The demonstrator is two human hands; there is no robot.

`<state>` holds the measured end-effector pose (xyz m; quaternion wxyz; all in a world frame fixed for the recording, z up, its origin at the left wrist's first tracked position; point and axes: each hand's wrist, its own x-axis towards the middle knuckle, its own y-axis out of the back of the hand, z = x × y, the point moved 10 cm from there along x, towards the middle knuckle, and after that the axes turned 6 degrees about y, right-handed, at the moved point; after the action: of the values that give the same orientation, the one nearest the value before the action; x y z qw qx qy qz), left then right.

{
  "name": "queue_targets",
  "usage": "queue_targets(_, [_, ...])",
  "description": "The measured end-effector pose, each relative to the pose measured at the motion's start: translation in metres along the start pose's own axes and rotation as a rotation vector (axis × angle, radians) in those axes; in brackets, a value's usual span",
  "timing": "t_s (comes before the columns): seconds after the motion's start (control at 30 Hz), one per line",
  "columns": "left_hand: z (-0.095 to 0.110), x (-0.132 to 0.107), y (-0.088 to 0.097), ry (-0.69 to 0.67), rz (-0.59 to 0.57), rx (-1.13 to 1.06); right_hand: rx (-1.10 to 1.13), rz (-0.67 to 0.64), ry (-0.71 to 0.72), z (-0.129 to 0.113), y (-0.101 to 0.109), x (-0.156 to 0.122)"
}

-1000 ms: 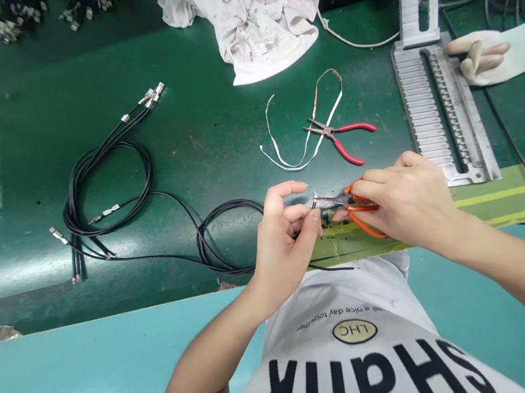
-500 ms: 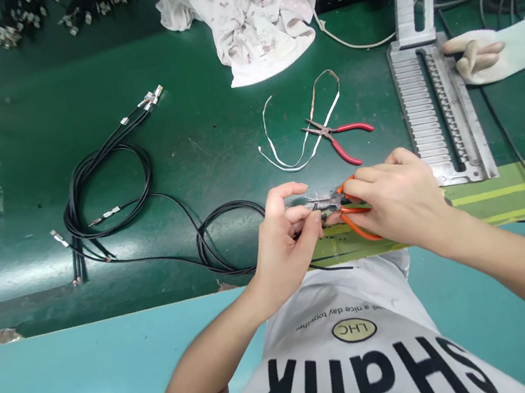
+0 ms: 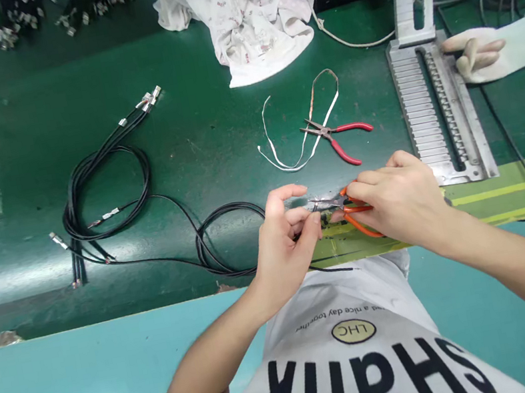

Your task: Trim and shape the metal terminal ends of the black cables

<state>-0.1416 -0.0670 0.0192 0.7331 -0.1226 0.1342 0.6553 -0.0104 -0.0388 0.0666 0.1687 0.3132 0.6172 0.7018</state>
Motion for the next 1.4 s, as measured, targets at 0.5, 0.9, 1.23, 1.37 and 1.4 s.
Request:
queue_targets(0.5, [-0.002, 0.001, -0.005, 0.064, -0.081, -0.003, 0.394, -0.157, -0.118, 0.008, -0.023, -0.004])
queue_targets(0.9, [-0.002, -0.001, -0.006, 0.101, -0.139, 0.026, 0.124, -0.111, 0.014, 0.001, 0.000, 0.008])
queue_targets(1.23, [0.000, -0.002, -0.007, 0.091, -0.137, 0.039, 0.139, -0.127, 0.002, 0.003, -0.001, 0.004])
queue_targets(1.37, [0.000, -0.002, -0.008, 0.091, -0.139, 0.029, 0.161, -0.092, 0.000, 0.000, 0.001, 0.005])
queue_targets(1.4, [0.001, -0.002, -0.007, 0.088, -0.138, 0.027, 0.153, -0.083, 0.003, -0.001, 0.002, 0.005])
